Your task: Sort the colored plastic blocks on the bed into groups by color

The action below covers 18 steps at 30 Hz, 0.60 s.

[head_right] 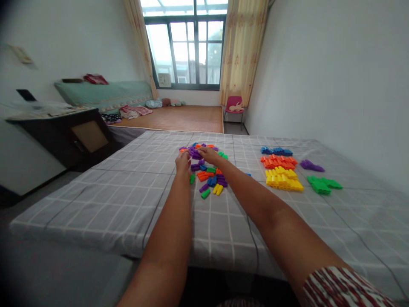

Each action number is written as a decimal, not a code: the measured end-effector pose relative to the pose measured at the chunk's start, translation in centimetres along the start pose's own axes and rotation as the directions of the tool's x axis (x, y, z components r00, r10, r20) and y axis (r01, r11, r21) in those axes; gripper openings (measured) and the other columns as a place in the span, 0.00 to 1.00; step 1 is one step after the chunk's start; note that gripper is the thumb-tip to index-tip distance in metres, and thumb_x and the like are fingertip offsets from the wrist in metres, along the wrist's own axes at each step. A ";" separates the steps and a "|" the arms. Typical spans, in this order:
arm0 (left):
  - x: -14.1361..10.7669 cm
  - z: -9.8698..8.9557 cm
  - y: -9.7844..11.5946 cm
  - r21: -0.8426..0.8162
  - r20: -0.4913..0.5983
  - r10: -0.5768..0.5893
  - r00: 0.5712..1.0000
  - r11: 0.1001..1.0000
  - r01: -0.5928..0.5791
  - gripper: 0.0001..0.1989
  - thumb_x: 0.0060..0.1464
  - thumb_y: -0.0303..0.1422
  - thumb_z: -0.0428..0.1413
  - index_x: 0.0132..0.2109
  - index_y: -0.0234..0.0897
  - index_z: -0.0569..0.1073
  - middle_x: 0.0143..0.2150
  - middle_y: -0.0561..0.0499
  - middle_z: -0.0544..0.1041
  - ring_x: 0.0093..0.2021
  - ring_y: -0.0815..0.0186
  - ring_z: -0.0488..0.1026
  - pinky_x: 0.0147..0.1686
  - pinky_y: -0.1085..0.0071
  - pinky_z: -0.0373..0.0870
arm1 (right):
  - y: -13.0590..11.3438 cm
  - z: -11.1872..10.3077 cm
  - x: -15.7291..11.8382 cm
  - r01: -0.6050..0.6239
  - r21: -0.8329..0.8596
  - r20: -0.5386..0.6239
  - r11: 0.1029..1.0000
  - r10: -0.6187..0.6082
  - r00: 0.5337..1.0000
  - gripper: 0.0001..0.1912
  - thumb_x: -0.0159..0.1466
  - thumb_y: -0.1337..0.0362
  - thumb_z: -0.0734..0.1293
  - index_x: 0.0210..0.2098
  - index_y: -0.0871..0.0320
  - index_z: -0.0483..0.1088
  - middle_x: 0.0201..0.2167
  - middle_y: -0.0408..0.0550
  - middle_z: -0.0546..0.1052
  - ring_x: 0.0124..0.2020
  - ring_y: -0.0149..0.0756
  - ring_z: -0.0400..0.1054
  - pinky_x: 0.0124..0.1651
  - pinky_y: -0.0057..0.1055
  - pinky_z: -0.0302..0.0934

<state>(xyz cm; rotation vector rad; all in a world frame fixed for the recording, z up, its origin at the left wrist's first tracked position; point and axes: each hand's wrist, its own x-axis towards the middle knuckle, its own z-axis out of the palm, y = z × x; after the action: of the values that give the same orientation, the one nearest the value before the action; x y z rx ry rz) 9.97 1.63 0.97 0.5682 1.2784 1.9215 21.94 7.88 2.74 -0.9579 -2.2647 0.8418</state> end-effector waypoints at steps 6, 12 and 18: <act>-2.1 1.4 0.2 0.084 0.292 -0.064 0.954 0.996 0.041 0.18 0.40 0.36 0.66 0.38 0.32 0.77 0.23 0.54 0.73 0.23 0.73 0.69 0.23 0.78 0.66 | 0.6 -2.2 -2.1 -0.062 0.215 -0.194 0.975 0.104 0.975 0.11 0.63 0.61 0.66 0.45 0.57 0.70 0.34 0.44 0.77 0.29 0.29 0.70 0.28 0.24 0.66; -2.1 2.0 0.7 -0.012 0.262 -0.149 0.953 0.987 0.158 0.11 0.45 0.31 0.64 0.33 0.33 0.69 0.25 0.53 0.74 0.25 0.72 0.73 0.29 0.75 0.73 | -1.0 -2.7 -4.3 0.039 -0.046 -0.215 0.998 -0.048 0.976 0.18 0.58 0.64 0.72 0.47 0.54 0.69 0.45 0.43 0.77 0.42 0.31 0.73 0.45 0.27 0.67; -2.9 2.4 0.7 0.088 0.461 -0.178 0.870 0.984 0.155 0.13 0.44 0.32 0.65 0.35 0.33 0.71 0.32 0.51 0.77 0.31 0.71 0.77 0.35 0.74 0.75 | -1.6 -5.3 -7.6 0.040 -0.157 -0.249 0.987 -0.079 0.965 0.15 0.58 0.64 0.71 0.46 0.52 0.70 0.45 0.39 0.77 0.42 0.31 0.72 0.48 0.27 0.65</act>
<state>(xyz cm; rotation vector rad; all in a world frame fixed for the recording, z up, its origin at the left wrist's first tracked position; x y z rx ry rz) 13.23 0.58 2.73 0.8571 1.0213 1.4917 29.41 2.99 5.69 -0.9974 -2.1435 0.4940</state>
